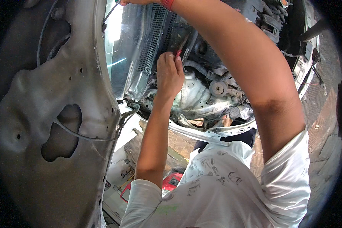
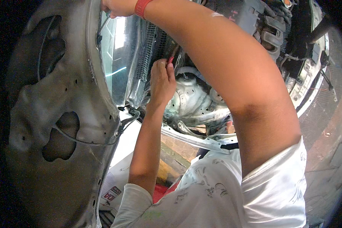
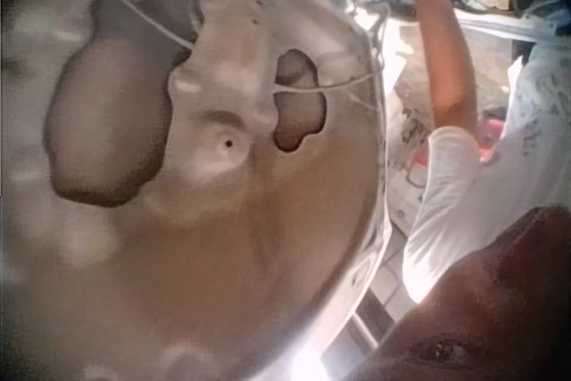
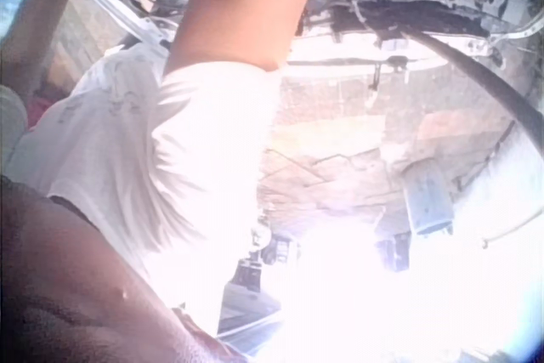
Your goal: The person uses a screwdriver and pliers to remove fasteners and clips from the front edge of a car hood. The person works along the hood's perimeter, detaching several fasteners and placing them aside.
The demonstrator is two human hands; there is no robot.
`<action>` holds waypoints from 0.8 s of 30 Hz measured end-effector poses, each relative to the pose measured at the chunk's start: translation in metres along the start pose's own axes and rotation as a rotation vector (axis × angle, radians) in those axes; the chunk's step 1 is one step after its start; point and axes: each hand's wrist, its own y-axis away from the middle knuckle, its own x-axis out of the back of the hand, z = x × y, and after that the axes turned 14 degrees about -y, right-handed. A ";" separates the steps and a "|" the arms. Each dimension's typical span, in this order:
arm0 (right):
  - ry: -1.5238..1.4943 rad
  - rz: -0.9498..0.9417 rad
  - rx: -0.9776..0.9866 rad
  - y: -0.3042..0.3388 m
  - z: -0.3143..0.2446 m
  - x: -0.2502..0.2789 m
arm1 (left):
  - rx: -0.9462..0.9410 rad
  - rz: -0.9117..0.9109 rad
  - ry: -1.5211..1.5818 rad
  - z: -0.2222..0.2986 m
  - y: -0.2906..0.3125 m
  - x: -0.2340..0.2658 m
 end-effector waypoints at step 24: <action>-0.005 0.021 0.043 0.015 0.013 -0.004 | 0.334 0.302 1.909 0.022 -0.029 0.108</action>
